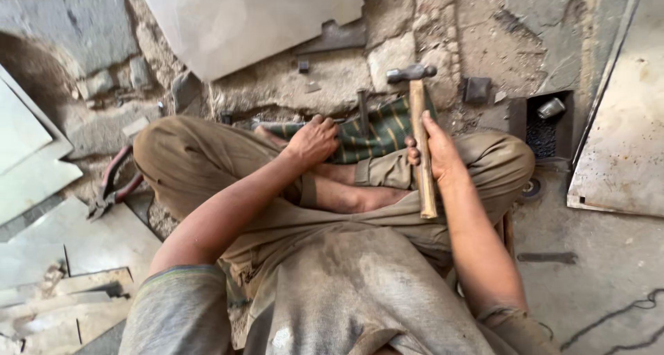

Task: The person sits on the ground and uses a hammer and chisel to shape a metal sheet. They repeatedly strike the chisel along the edge of the sheet to create a stepped pattern. The person occasionally repositions the sheet to work on different sections.

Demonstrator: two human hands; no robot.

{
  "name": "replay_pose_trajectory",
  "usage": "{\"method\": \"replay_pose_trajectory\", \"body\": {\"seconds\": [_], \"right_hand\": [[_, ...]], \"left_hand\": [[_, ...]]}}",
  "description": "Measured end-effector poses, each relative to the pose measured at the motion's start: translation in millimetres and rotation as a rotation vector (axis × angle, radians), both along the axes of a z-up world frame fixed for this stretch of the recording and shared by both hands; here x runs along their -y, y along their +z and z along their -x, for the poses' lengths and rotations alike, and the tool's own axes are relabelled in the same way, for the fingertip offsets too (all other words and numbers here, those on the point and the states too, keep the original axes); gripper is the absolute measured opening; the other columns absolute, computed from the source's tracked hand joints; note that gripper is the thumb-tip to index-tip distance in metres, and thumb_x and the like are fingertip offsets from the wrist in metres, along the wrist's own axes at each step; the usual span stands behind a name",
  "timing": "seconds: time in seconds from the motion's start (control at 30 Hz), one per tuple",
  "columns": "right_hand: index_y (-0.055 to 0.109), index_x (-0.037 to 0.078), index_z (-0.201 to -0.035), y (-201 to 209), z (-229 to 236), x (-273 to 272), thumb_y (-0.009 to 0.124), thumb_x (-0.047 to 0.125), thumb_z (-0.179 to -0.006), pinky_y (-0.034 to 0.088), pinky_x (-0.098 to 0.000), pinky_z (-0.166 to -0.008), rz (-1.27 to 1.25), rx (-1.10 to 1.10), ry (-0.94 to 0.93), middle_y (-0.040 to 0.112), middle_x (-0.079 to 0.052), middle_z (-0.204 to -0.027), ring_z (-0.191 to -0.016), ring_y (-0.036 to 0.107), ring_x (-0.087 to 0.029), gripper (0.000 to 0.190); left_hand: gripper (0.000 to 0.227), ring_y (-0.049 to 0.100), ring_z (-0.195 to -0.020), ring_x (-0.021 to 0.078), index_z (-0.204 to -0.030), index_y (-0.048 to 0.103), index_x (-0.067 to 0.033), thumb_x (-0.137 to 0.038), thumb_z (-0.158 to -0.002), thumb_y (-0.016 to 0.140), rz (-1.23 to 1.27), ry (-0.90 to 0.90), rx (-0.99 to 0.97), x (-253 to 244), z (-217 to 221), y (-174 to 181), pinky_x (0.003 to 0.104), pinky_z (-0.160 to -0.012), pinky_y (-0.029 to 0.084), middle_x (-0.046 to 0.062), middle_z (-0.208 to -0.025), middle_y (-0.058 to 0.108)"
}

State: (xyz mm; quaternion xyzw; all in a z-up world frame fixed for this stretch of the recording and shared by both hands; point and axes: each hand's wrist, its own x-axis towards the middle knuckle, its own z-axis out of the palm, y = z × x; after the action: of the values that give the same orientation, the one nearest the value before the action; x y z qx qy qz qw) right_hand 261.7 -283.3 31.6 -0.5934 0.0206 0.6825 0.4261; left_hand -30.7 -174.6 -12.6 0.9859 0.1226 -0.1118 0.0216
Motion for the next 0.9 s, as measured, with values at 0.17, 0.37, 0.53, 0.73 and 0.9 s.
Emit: {"method": "replay_pose_trajectory", "body": {"seconds": [0.17,0.37,0.53,0.73,0.9], "right_hand": [[0.054,0.020,-0.116,-23.5,-11.9,5.8,0.051,0.058,-0.101,0.047,-0.0290,-0.042,-0.013,-0.061,-0.004,0.059,-0.005,-0.073,-0.050,0.055,-0.015,0.041],[0.053,0.021,-0.126,9.0,11.5,-4.3,0.056,0.047,-0.102,0.045,-0.0322,-0.038,0.041,0.142,0.015,0.057,-0.006,-0.071,-0.046,0.053,-0.016,0.036],[0.045,0.026,-0.148,49.7,27.9,-27.8,0.054,0.039,-0.103,0.048,-0.0288,-0.038,-0.156,0.170,0.035,0.058,-0.005,-0.071,-0.046,0.055,-0.014,0.048],[0.036,0.021,-0.159,69.1,32.1,-46.0,0.053,0.036,-0.105,0.051,-0.0259,-0.041,-0.303,0.249,0.079,0.060,-0.004,-0.075,-0.051,0.058,-0.012,0.058],[0.034,0.014,-0.163,69.3,36.8,-72.9,0.055,0.032,-0.109,0.054,-0.0251,-0.049,-0.404,0.347,0.123,0.058,-0.002,-0.084,-0.062,0.059,-0.010,0.061]], "left_hand": [[0.023,0.066,-0.113,0.0276,-0.116,0.070,-0.0148,-0.029,-0.106,0.055,0.297,0.236,-0.051,-20.0,8.5,16.5,0.045,-0.096,0.053,0.007,-0.123,0.067],[0.040,0.066,-0.105,0.0294,-0.133,0.040,0.0016,-0.017,-0.110,0.066,1.076,1.080,1.220,-140.2,9.7,7.2,0.042,-0.085,0.068,0.022,-0.119,0.057],[0.068,0.072,-0.113,0.0295,-0.154,0.023,-0.0082,-0.021,-0.104,0.068,0.930,1.121,1.277,-230.4,-37.0,-60.9,0.043,-0.093,0.062,0.022,-0.127,0.065],[0.067,0.079,-0.104,0.0266,-0.152,0.027,-0.0081,-0.030,-0.106,0.070,0.805,1.034,1.272,-234.3,-46.7,-100.8,0.040,-0.088,0.065,0.017,-0.116,0.075],[0.054,0.082,-0.096,0.0276,-0.139,0.041,-0.0059,-0.028,-0.104,0.075,0.720,0.989,1.289,-232.1,-46.8,-92.3,0.042,-0.086,0.069,0.015,-0.106,0.080]]}}
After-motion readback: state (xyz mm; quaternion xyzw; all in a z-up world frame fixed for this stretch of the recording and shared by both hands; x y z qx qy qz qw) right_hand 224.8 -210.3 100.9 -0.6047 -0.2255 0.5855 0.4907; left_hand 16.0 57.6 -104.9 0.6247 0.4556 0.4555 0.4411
